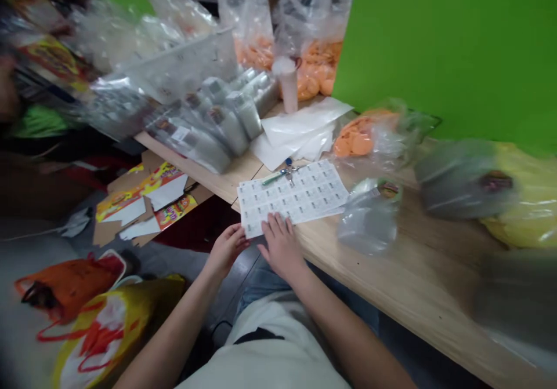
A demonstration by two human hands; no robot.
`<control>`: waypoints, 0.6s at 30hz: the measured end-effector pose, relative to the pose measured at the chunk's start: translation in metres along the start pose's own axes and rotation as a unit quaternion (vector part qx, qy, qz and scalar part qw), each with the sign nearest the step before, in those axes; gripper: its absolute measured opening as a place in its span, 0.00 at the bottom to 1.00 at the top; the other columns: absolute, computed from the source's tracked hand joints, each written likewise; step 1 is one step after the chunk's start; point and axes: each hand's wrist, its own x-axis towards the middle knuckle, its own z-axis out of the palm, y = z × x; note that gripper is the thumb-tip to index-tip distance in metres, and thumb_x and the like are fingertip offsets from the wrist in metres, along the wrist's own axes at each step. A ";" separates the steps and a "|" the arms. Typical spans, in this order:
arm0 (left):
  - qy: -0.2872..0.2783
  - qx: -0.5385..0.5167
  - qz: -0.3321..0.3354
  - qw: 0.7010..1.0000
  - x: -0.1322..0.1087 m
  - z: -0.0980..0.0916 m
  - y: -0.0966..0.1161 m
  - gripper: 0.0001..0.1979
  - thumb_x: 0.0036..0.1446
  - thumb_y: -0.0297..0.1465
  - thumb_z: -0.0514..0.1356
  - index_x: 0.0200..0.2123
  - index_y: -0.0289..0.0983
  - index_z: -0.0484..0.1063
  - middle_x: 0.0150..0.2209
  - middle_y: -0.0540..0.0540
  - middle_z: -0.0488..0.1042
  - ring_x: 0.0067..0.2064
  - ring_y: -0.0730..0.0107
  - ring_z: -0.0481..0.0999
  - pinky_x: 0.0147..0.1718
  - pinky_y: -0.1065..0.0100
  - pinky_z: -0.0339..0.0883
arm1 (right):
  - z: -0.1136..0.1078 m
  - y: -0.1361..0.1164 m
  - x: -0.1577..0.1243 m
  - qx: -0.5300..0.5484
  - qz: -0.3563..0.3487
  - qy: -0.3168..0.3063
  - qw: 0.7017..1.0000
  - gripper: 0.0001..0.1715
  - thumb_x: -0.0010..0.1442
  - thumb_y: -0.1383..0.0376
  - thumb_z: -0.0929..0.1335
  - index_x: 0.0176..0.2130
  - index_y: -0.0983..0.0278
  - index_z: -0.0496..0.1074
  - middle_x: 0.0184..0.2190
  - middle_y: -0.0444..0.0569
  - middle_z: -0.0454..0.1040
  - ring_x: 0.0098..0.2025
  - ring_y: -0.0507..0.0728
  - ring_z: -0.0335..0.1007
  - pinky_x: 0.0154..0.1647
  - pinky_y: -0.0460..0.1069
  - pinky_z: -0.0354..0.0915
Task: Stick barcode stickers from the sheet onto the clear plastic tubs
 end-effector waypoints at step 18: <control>0.057 0.003 -0.007 0.998 -0.008 -0.006 -0.009 0.18 0.39 0.37 0.68 0.33 0.35 0.68 0.27 0.51 0.71 0.28 0.76 0.71 0.26 0.77 0.63 | -0.004 0.005 0.003 0.112 0.072 0.169 0.977 0.16 0.63 0.65 0.57 0.41 0.64 0.71 0.34 0.52 0.73 0.37 0.56 0.68 0.39 0.52 0.66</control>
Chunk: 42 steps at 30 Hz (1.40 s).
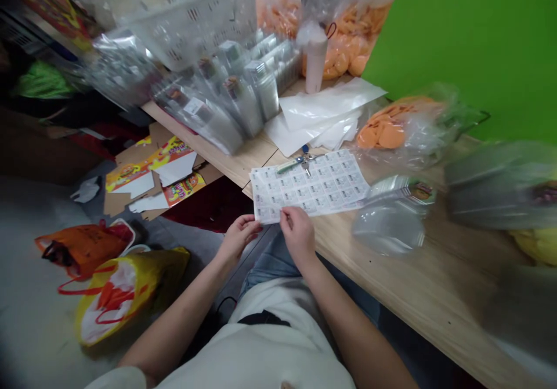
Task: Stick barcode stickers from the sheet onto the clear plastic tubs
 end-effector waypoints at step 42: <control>-0.145 0.380 0.290 0.866 -0.033 0.034 0.017 0.10 0.57 0.31 0.51 0.30 0.37 0.72 0.29 0.49 0.74 0.33 0.70 0.70 0.33 0.72 0.59 | -0.028 -0.018 -0.027 0.104 0.173 -0.065 0.977 0.14 0.56 0.57 0.64 0.37 0.64 0.72 0.33 0.50 0.75 0.35 0.56 0.71 0.39 0.51 0.66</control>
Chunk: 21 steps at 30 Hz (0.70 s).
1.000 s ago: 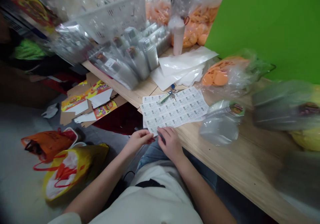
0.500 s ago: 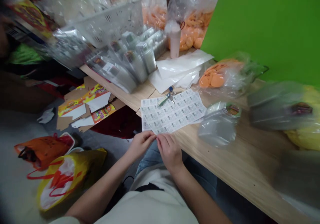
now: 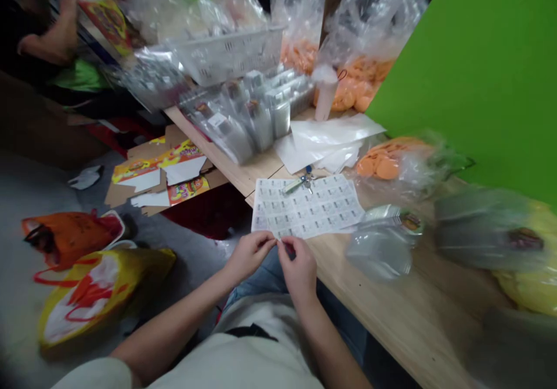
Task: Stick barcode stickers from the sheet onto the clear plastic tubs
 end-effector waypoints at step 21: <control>0.007 -0.300 -0.228 0.926 0.000 -0.007 -0.027 0.17 0.49 0.44 0.59 0.26 0.33 0.69 0.26 0.48 0.72 0.29 0.72 0.71 0.29 0.72 0.64 | 0.006 0.015 -0.008 -0.177 -0.306 -0.029 0.935 0.15 0.59 0.71 0.61 0.45 0.65 0.70 0.39 0.52 0.75 0.43 0.57 0.67 0.47 0.54 0.63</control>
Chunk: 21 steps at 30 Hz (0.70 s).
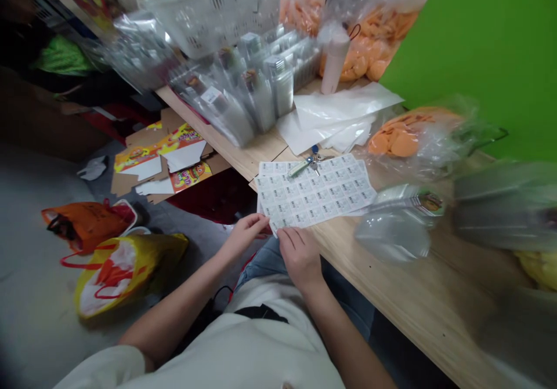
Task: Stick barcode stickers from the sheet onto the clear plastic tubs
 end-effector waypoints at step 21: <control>-0.005 0.307 0.216 0.927 -0.007 -0.005 0.006 0.08 0.55 0.31 0.56 0.30 0.38 0.75 0.31 0.49 0.77 0.34 0.71 0.73 0.35 0.73 0.62 | -0.004 -0.019 0.025 0.118 0.323 -0.042 0.938 0.09 0.56 0.63 0.63 0.29 0.63 0.71 0.27 0.46 0.73 0.31 0.54 0.66 0.34 0.48 0.60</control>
